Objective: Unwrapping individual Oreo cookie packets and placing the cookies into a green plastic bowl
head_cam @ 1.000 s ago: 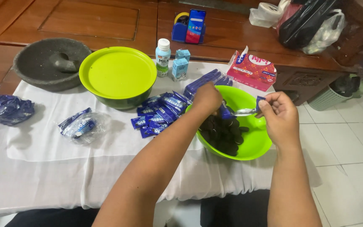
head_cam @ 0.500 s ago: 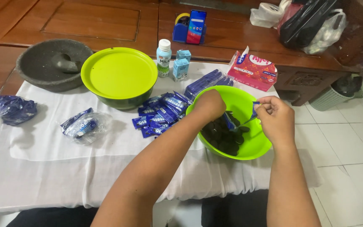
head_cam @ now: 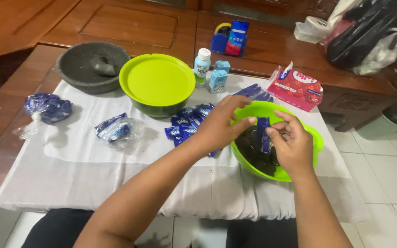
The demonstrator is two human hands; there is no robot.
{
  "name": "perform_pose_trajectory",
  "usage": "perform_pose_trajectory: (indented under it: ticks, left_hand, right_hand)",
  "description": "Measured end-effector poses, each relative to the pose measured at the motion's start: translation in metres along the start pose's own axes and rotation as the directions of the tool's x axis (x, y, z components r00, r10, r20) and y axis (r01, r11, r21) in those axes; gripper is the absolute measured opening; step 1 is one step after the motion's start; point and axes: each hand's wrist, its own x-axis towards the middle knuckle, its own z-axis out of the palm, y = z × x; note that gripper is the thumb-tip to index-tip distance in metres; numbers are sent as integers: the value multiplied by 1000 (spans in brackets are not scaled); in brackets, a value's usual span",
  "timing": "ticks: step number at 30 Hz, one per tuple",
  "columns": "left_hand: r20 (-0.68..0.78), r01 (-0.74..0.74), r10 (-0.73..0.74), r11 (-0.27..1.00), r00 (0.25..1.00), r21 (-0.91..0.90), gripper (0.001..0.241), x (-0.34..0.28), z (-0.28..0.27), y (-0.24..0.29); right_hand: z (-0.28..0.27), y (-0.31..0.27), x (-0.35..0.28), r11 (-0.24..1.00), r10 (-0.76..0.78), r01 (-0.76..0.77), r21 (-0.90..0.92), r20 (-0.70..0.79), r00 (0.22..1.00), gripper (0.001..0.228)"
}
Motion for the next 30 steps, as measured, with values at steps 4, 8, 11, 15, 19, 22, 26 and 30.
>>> perform_pose_trajectory:
  ticks: [4, 8, 11, 15, 19, 22, 26, 30]
  left_hand:
    - [-41, -86, 110, 921, 993, 379, 43, -39, -92, -29]
    - [-265, 434, -350, 619, 898, 654, 73, -83, -172, -58]
    - [-387, 624, -500, 502, 774, 599, 82, -111, -205, -82]
    - [-380, 752, -656, 495, 652, 435, 55, -127, -214, -103]
    - [-402, 724, -605, 525, 687, 448, 41, -127, -212, -121]
    - [-367, 754, -659, 578, 657, 313, 43, -129, -207, -119]
    - [-315, 805, -747, 583, 585, 111, 55, -126, -207, -140]
    - [-318, 789, -799, 583, 511, -196, 60, -116, -209, -101]
  right_hand:
    - [14, -12, -5, 997, -33, 33, 65, 5, 999, 36]
    - [39, -26, -6, 964, 86, -97, 246, 57, 995, 20]
    - [80, -35, -5, 914, 121, -168, 370, 146, 982, 16]
    - [153, -48, -1, 833, 188, -295, 468, 261, 947, 21]
    - [233, -75, 0, 717, 274, -410, 564, 313, 910, 29]
    - [285, -78, -3, 634, 315, -461, 621, 337, 887, 18]
    - [317, -78, -9, 971, -149, 120, 208, 133, 980, 26]
    - [334, -60, -10, 763, -609, 636, -117, 202, 767, 26]
